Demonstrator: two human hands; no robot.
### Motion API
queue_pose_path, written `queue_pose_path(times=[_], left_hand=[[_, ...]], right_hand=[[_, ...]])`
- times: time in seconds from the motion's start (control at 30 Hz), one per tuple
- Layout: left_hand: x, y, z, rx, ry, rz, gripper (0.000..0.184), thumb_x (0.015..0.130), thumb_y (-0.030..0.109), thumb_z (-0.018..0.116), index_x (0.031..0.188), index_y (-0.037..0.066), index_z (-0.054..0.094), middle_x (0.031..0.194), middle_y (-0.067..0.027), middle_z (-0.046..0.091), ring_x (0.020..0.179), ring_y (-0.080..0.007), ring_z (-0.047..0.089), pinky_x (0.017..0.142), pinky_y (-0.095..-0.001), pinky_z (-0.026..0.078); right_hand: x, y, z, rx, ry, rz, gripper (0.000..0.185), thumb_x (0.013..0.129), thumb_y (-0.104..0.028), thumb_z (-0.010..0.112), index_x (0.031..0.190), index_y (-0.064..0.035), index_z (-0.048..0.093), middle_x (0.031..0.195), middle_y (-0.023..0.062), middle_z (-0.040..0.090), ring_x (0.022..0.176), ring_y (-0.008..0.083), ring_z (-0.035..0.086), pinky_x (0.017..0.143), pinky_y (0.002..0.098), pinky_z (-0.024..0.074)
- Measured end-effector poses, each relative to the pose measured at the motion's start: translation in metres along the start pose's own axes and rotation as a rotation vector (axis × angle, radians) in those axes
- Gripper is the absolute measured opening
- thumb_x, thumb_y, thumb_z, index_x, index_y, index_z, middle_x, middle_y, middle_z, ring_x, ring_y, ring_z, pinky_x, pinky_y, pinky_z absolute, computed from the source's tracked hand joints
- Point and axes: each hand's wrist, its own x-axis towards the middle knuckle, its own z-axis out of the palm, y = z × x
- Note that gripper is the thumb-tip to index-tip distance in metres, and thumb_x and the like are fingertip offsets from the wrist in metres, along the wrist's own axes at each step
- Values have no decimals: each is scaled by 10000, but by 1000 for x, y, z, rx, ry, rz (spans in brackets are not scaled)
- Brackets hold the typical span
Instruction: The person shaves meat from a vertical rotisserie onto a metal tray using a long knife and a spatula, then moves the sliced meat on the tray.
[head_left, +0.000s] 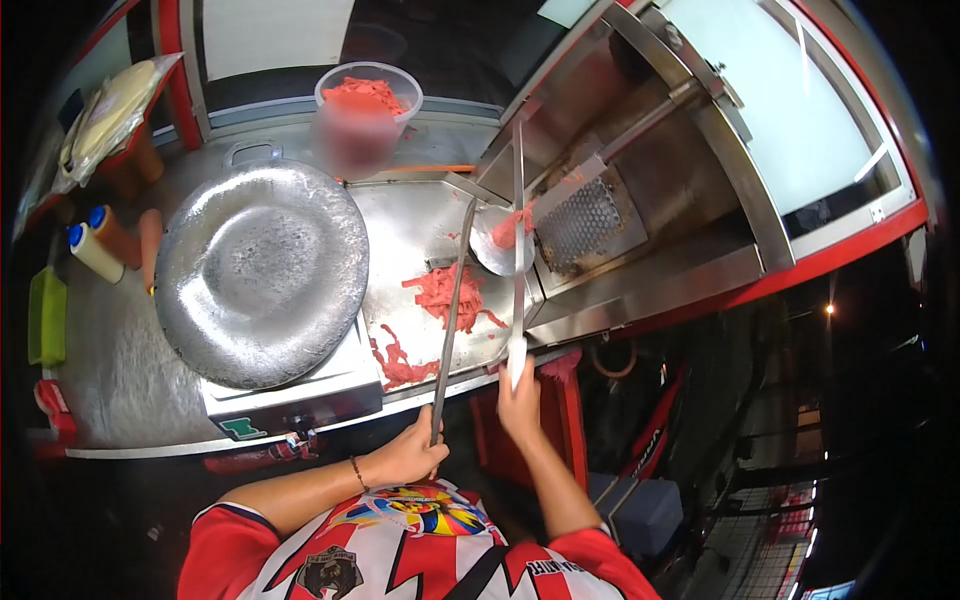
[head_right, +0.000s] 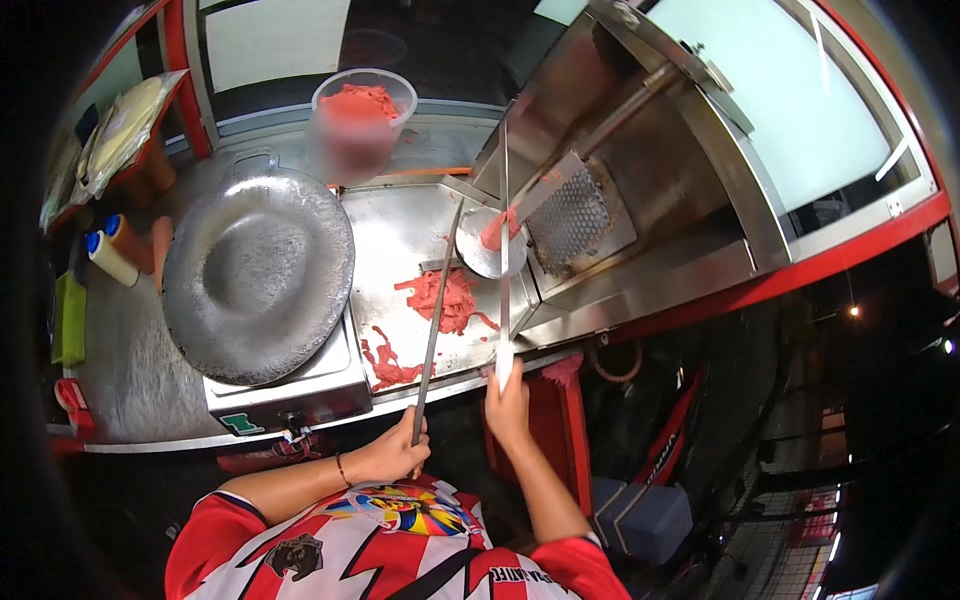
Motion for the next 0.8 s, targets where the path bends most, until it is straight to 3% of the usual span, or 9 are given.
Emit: queue_pose_path(times=[0.17, 0.27, 0.37, 0.43, 0.47, 0.57, 0.7, 0.77, 0.8], left_hand=[[11, 6, -8, 52, 13, -12, 298, 993, 103, 528, 1143, -18, 302, 703, -136, 577, 581, -241, 638, 546, -391, 529], [14, 13, -12, 50, 26, -28, 298, 993, 109, 529, 1148, -11, 304, 705, -135, 583, 577, -239, 635, 537, -392, 521], [15, 15, -16, 38, 39, -33, 288, 998, 107, 524, 1158, 5, 309, 720, -130, 572, 573, -228, 628, 530, -386, 515], [13, 12, -17, 36, 45, -39, 279, 999, 98, 525, 1159, 10, 314, 748, -129, 563, 573, -222, 626, 529, -384, 515], [7, 10, -16, 14, 27, -25, 277, 999, 91, 526, 1161, 10, 317, 766, -129, 561, 570, -221, 624, 528, -384, 515], [-29, -1, -7, -24, -13, -12, 274, 996, 64, 536, 1170, 4, 334, 842, -124, 555, 557, -216, 624, 522, -385, 512], [-17, 4, -21, 19, 42, -49, 276, 993, 87, 539, 1161, -13, 344, 749, -123, 567, 553, -243, 637, 520, -401, 511], [-5, 3, -17, 53, 37, -36, 296, 988, 98, 540, 1162, -19, 331, 707, -141, 586, 564, -265, 645, 533, -411, 517], [-3, 5, -13, 56, 32, -20, 302, 987, 100, 541, 1163, -19, 326, 708, -147, 591, 569, -269, 648, 536, -412, 518]], right_hand=[[-101, 41, -54, -168, -188, 282, 310, 1023, -212, 645, 1201, -15, 484, 883, 331, 685, 901, 544, 689, 681, 581, 520], [-106, 33, -105, -267, -266, 224, 290, 1013, -206, 663, 1150, -18, 488, 904, 333, 690, 920, 542, 693, 714, 580, 528], [-112, 29, -151, -281, -335, 216, 361, 1000, -185, 674, 1284, -21, 524, 866, 243, 699, 759, 386, 733, 651, 461, 534], [-106, 12, -172, -293, -359, 157, 366, 1002, -153, 661, 1312, -17, 520, 836, 215, 688, 724, 341, 722, 644, 433, 531], [-101, 0, -174, -230, -366, 278, 298, 1010, -182, 669, 1219, -14, 537, 862, 255, 698, 790, 420, 733, 668, 474, 538], [-89, -5, -154, -139, -275, 263, 278, 1018, -175, 661, 1210, -18, 536, 795, 210, 686, 686, 344, 730, 598, 436, 529], [-53, -26, -83, 71, -130, 198, 233, 1056, -167, 624, 1171, -30, 474, 698, 72, 590, 489, 161, 612, 440, 334, 489], [-27, -42, -50, 18, -34, 180, 253, 1060, -204, 620, 1176, -40, 467, 709, 98, 603, 488, 188, 618, 436, 350, 488], [-11, -8, -29, -76, 58, -5, 269, 1059, -214, 616, 1192, -31, 470, 714, 115, 613, 478, 203, 617, 432, 366, 482]])
